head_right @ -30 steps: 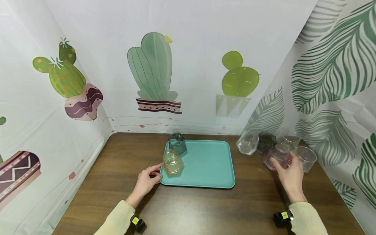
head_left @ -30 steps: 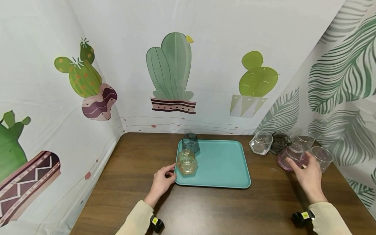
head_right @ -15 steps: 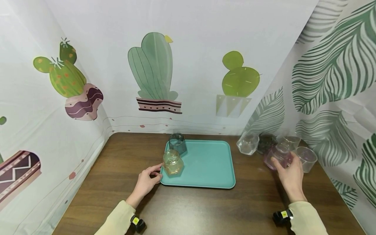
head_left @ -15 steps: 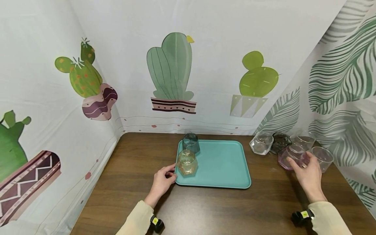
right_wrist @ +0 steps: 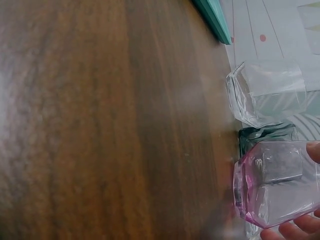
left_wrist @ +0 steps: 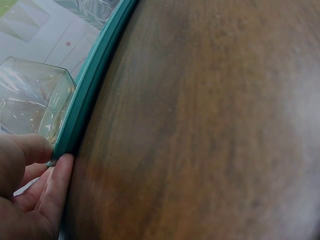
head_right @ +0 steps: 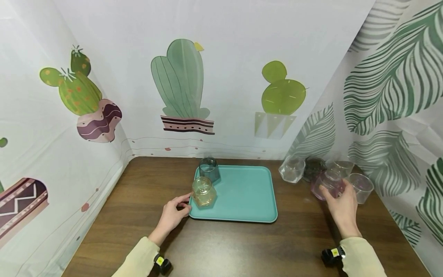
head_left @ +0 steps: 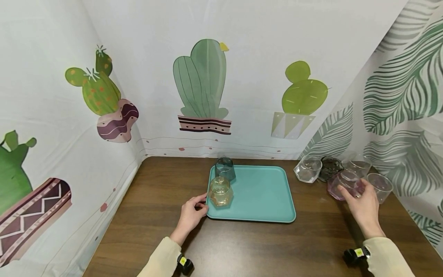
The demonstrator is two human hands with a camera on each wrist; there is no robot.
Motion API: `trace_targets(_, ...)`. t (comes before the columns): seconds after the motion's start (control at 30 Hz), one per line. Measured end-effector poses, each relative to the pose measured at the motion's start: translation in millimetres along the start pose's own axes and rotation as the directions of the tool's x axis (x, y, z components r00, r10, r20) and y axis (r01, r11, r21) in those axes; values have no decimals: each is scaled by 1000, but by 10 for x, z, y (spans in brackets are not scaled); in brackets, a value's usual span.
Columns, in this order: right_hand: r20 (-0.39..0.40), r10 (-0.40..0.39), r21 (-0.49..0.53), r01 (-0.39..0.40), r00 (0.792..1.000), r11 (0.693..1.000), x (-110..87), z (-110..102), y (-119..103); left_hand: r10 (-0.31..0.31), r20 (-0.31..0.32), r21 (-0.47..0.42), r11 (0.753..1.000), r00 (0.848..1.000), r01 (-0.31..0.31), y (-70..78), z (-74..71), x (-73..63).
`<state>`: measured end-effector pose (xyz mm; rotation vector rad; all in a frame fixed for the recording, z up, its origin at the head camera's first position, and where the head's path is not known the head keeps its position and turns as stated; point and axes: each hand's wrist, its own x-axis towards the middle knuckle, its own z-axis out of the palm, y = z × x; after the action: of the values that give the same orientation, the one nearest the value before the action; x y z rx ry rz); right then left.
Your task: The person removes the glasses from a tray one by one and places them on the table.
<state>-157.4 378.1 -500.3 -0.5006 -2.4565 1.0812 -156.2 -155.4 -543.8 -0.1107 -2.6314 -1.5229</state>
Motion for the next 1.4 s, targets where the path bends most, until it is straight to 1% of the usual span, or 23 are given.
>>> trace_targets(0.1, -12, -9, 2, 9, 1000, 1000, -15, -8, -10, -7, 2, 0, 1000, 1000, 7, 8, 1, -3)
trace_targets(0.17, -28, -23, 2, 23, 999, 1000, -31, -17, -23, 0, 1, -1, 1000, 1000, 0, 13, 2, -6)
trace_targets(0.2, -37, -32, 1, 32, 999, 999, -40, -22, -30, 9, 0, 2, 1000, 1000, -9, 14, 1, -10)
trace_targets(0.33, -83, -75, -7, 75, 994, 997, -78, -53, -78, 9, -6, 7, 1000, 1000, -9, 30, -1, -18)
trace_targets(0.4, -105, -86, -15, 85, 991, 996, -109, -74, -113, 17, -10, 16, 1000, 1000, -17, 34, -3, -22)
trace_targets(0.43, -119, -91, -20, 90, 989, 996, -124, -84, -134, 12, -12, 17, 1000, 1000, -12, 39, -2, -23)
trace_targets(0.57, -179, -108, -17, 106, 978, 994, -188, -114, -228, 26, -14, 17, 1000, 1000, -26, 41, -2, -28)
trace_targets(0.7, -225, -160, 0, 164, 961, 986, -248, -117, -329, 19, -8, 2, 1000, 1000, -19, 44, -6, -29)
trace_targets(0.87, -216, -221, -11, 224, 951, 974, -317, -86, -473, 16, -7, 3, 1000, 1000, -16, 27, -5, -19)
trace_targets(1.07, -186, -281, 20, 290, 942, 957, -374, -26, -653, 23, -13, 4, 1000, 1000, -23, 10, -5, -10)
trace_targets(1.4, -137, -323, 84, 336, 937, 938, -444, 140, -894, 29, -10, -1, 1000, 1000, -29, 5, -8, -15)
